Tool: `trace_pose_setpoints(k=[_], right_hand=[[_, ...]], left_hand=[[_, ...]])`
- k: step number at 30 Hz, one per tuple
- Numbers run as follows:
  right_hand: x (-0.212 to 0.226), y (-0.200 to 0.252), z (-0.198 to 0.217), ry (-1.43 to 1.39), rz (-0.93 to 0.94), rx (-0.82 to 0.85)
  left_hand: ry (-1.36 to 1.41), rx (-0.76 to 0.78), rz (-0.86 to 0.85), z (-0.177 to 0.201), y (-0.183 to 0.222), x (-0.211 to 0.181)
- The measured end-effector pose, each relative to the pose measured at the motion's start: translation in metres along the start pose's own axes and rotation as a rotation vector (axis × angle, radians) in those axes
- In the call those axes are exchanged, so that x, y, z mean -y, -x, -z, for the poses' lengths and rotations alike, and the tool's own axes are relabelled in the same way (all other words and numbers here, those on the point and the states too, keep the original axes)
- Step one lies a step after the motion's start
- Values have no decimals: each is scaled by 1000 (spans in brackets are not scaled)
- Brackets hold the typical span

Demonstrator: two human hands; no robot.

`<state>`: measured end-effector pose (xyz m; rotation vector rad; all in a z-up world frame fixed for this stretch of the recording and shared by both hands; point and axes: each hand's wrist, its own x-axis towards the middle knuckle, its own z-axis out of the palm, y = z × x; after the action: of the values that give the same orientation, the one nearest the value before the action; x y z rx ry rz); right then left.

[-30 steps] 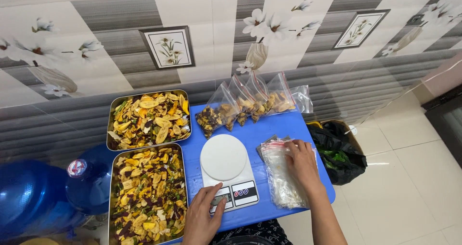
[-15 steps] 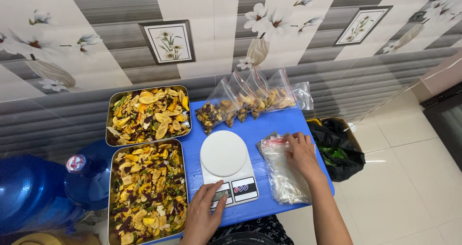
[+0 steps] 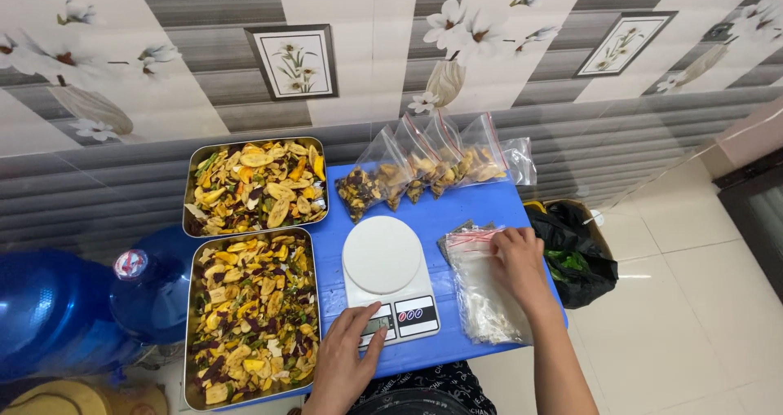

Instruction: The person fills plastic bags with dried fruit from metal trays by hand, weighs the bags on a digital scale, and organizes the bags on the table.

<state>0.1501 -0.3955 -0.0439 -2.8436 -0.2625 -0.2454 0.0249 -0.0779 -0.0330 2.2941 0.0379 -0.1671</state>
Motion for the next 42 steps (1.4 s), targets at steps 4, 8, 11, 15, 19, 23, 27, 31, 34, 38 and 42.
trace_pose_setpoints(k=[4,8,11,15,19,23,27,31,34,38,42], right_hand=[[16,2,28,-38,-3,-73],[25,7,43,-79,-24,-104],[31,11,46,-86,-3,-153],[31,21,47,-73,-33,-191],[33,30,58,-46,-60,-132],[39,36,78,-66,-167,4],[43,41,106,-133,-139,-101],[64,43,135,-182,-282,-209],[64,48,133,-199,-235,-420],[80,48,112,-338,-148,-607],[124,42,77,-552,-45,-487]], left_hand=[[3,-45,-33,-1,-1,2],[6,2,7,2,-2,-4],[7,3,-1,1,0,-2],[7,-3,-15,2,0,-3],[23,-5,-27,6,1,-9],[41,23,-31,6,1,-11],[65,59,-26,11,1,-17],[78,30,-71,9,1,-17],[101,70,-55,15,0,-25],[331,-4,-62,24,0,-47],[468,-225,-292,39,-1,-72]])
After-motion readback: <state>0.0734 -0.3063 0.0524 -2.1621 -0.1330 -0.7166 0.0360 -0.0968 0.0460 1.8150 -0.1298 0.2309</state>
